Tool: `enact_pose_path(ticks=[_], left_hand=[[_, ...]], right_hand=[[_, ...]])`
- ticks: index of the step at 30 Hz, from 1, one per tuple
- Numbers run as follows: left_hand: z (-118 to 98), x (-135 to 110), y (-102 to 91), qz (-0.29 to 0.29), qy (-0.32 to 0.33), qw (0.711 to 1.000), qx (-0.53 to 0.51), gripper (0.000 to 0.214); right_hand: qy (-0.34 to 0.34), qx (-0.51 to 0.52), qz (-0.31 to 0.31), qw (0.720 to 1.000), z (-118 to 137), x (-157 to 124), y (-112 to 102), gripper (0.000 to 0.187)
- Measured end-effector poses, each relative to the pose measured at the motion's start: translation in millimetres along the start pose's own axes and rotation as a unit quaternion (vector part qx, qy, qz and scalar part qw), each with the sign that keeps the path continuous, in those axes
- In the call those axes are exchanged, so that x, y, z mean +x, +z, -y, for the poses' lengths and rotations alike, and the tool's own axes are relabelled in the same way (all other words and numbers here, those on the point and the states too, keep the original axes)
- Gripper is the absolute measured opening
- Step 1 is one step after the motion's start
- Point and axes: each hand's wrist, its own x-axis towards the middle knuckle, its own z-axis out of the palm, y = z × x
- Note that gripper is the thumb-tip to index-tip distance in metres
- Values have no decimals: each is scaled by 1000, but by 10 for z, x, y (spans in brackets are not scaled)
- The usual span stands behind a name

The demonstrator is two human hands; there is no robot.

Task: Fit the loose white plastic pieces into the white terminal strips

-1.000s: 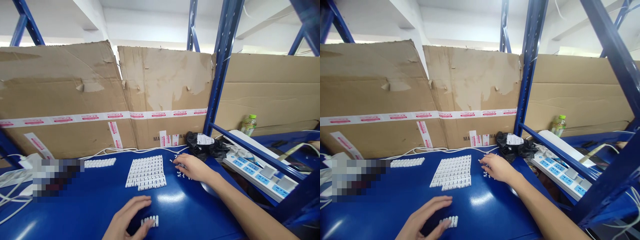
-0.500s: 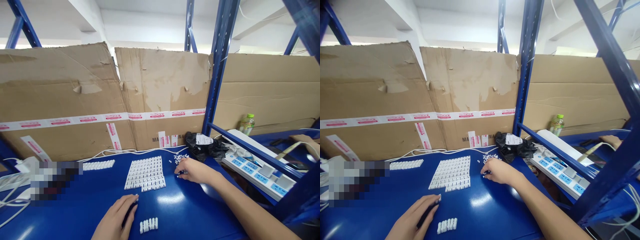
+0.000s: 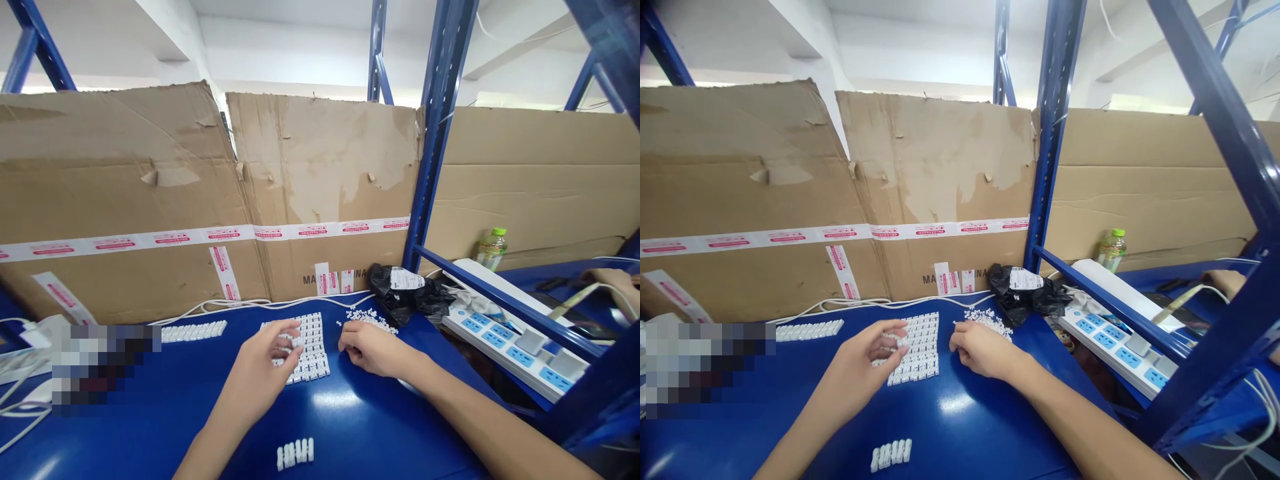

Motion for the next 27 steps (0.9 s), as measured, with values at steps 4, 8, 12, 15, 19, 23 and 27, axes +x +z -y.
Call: enact_pose_path(ticks=[4, 8, 12, 15, 19, 23, 27], left_hand=[[-10, 363, 197, 15, -10, 999, -50, 19], [189, 368, 396, 20, 29, 997, -75, 21], [317, 224, 468, 24, 42, 995, -84, 26], [330, 147, 474, 20, 58, 993, -99, 35], [298, 101, 490, 25, 82, 992, -89, 36], [283, 81, 519, 24, 90, 992, -89, 35], [297, 67, 533, 24, 92, 992, -89, 36]], right_hand=[[32, 147, -97, 984, 30, 33, -55, 30], [150, 372, -162, 902, 75, 89, -27, 12], [188, 520, -175, 814, 145, 152, 68, 31], [198, 560, -179, 785, 204, 181, 130, 33], [206, 579, -177, 769, 243, 186, 190, 33], [207, 577, -156, 775, 232, 174, 210, 32], [207, 574, -153, 777, 210, 175, 234, 31]])
